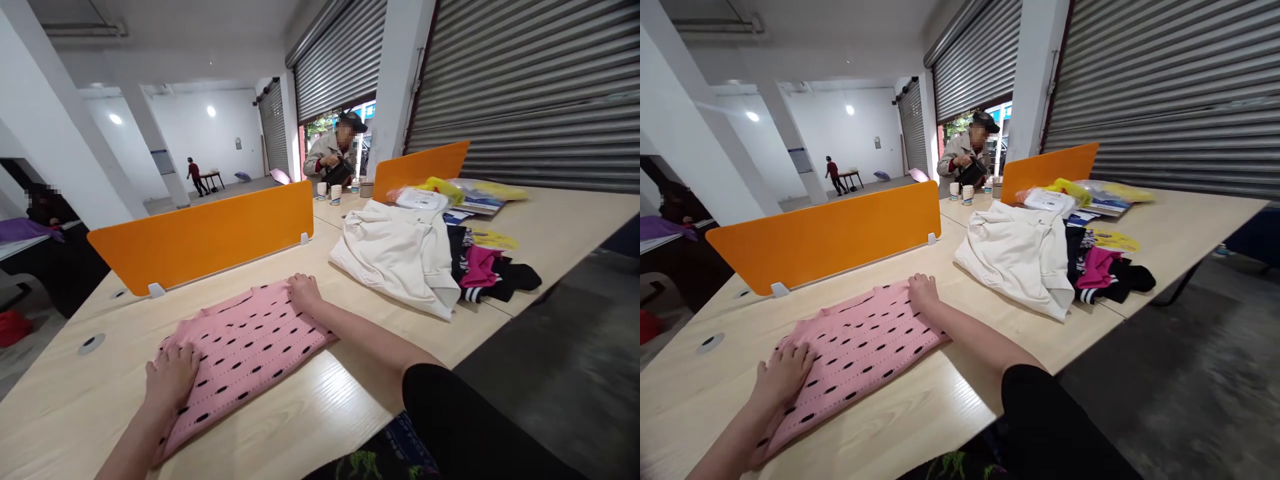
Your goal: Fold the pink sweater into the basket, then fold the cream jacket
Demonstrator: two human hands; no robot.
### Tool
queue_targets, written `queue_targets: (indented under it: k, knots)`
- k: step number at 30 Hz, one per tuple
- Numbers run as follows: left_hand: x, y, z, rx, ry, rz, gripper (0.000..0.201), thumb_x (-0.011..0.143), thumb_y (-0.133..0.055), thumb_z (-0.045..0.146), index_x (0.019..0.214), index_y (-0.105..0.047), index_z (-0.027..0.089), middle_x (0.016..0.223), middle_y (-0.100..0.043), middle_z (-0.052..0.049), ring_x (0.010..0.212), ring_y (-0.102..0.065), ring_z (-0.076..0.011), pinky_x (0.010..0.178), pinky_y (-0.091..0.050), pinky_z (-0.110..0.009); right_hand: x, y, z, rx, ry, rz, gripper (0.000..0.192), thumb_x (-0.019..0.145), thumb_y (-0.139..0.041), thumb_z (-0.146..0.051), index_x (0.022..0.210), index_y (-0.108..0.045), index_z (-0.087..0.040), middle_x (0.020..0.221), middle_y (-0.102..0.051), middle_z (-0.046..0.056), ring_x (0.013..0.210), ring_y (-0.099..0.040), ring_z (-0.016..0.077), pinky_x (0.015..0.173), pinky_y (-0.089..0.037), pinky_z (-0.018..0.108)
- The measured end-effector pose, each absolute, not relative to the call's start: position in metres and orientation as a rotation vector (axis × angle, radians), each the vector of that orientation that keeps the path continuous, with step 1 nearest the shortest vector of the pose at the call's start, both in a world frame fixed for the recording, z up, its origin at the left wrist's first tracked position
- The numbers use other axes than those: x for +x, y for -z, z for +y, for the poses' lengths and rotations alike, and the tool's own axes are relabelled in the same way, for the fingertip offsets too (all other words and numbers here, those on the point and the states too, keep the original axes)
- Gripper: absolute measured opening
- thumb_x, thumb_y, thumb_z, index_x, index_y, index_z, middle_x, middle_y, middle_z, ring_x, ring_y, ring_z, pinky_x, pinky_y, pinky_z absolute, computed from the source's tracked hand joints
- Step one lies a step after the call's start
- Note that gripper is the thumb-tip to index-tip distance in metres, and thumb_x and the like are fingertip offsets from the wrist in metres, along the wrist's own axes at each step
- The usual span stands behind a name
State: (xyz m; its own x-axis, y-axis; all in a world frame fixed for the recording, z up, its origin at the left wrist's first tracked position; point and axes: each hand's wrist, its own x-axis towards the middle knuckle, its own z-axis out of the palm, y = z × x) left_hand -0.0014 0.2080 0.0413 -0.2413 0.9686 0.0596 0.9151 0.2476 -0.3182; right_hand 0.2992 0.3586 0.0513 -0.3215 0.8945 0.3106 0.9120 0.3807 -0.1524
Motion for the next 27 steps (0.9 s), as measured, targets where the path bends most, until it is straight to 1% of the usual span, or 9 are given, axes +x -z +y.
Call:
queue_targets:
  k: [2,5,8,14,16,20,23,25,27]
  knots:
    - [0.015,-0.051,0.216,-1.81,-0.24,-2.229,0.047,0.093,-0.024,0.035,0.117,-0.059,0.016,0.13,-0.053,-0.017,0.117,-0.049,-0.0336,0.094,-0.034,-0.055,0.283,-0.056,0.346,-1.394,0.047,-2.37,0.036,0.097,-0.036,-0.032,0.124,-0.054,-0.019,0.131,-0.055,0.012,0.123,-0.044,0.0268,0.105,-0.026,0.05]
    - [0.046,-0.051,0.231,-1.953,-0.069,-2.058,0.05,0.094,-0.021,0.036,0.132,-0.049,0.019,0.146,-0.041,-0.013,0.133,-0.034,-0.0322,0.103,-0.029,-0.054,0.255,-0.05,0.326,-1.022,-0.036,-2.577,0.05,0.095,-0.034,-0.05,0.139,-0.042,-0.026,0.147,-0.039,0.008,0.137,-0.027,0.0297,0.109,-0.016,0.059]
    - [0.067,-0.033,0.242,-2.054,-0.143,-2.081,0.053,0.095,-0.02,0.038,0.144,-0.035,0.023,0.154,-0.028,-0.008,0.139,-0.024,-0.0324,0.106,-0.024,-0.057,0.239,-0.033,0.315,-0.876,-0.131,-2.73,0.054,0.094,-0.032,-0.055,0.139,-0.042,-0.028,0.146,-0.04,0.009,0.135,-0.03,0.0317,0.107,-0.016,0.063]
    - [0.065,-0.016,0.249,-2.12,-0.189,-2.117,0.057,0.095,-0.019,0.041,0.148,-0.025,0.023,0.156,-0.02,-0.007,0.141,-0.021,-0.0326,0.108,-0.022,-0.057,0.241,-0.024,0.317,-0.849,-0.181,-2.74,0.049,0.094,-0.032,-0.054,0.135,-0.048,-0.031,0.145,-0.042,0.007,0.132,-0.034,0.0312,0.107,-0.017,0.063]
    - [0.05,-0.02,0.247,-2.147,-0.183,-2.145,0.057,0.095,-0.02,0.041,0.148,-0.025,0.023,0.156,-0.021,-0.007,0.142,-0.02,-0.0308,0.108,-0.022,-0.056,0.244,-0.027,0.317,-0.846,-0.194,-2.744,0.048,0.094,-0.033,-0.054,0.134,-0.049,-0.031,0.145,-0.042,0.007,0.132,-0.034,0.031,0.107,-0.017,0.062]
    - [-0.012,-0.021,0.237,-1.969,-0.133,-2.248,0.052,0.093,-0.024,0.035,0.142,-0.039,0.028,0.153,-0.03,-0.007,0.14,-0.024,-0.0311,0.105,-0.022,-0.061,0.243,-0.029,0.317,-0.827,-0.229,-2.757,0.048,0.093,-0.039,-0.053,0.134,-0.048,-0.032,0.144,-0.043,0.006,0.132,-0.034,0.0273,0.109,-0.017,0.058]
    - [-0.054,-0.016,0.228,-1.822,-0.032,-2.409,0.053,0.093,-0.021,0.035,0.144,-0.035,0.031,0.155,-0.025,-0.006,0.137,-0.03,-0.0302,0.101,-0.029,-0.062,0.244,-0.031,0.322,-0.805,-0.293,-2.794,0.05,0.092,-0.038,-0.055,0.136,-0.047,-0.032,0.146,-0.042,0.006,0.134,-0.032,0.0277,0.109,-0.016,0.058]
    - [-0.066,-0.012,0.224,-1.767,0.019,-2.501,0.055,0.093,-0.017,0.039,0.146,-0.029,0.029,0.157,-0.02,-0.007,0.135,-0.033,-0.0306,0.099,-0.034,-0.059,0.249,-0.031,0.329,-0.81,-0.343,-2.82,0.052,0.093,-0.034,-0.055,0.138,-0.045,-0.032,0.148,-0.039,0.007,0.136,-0.029,0.0279,0.109,-0.014,0.058]
    - [-0.07,-0.008,0.224,-1.784,0.052,-2.473,0.056,0.093,-0.018,0.039,0.145,-0.033,0.024,0.155,-0.023,-0.009,0.135,-0.033,-0.031,0.099,-0.036,-0.057,0.259,-0.03,0.339,-0.949,-0.329,-2.756,0.054,0.095,-0.029,-0.055,0.141,-0.041,-0.03,0.151,-0.033,0.007,0.139,-0.023,0.0278,0.11,-0.012,0.057]
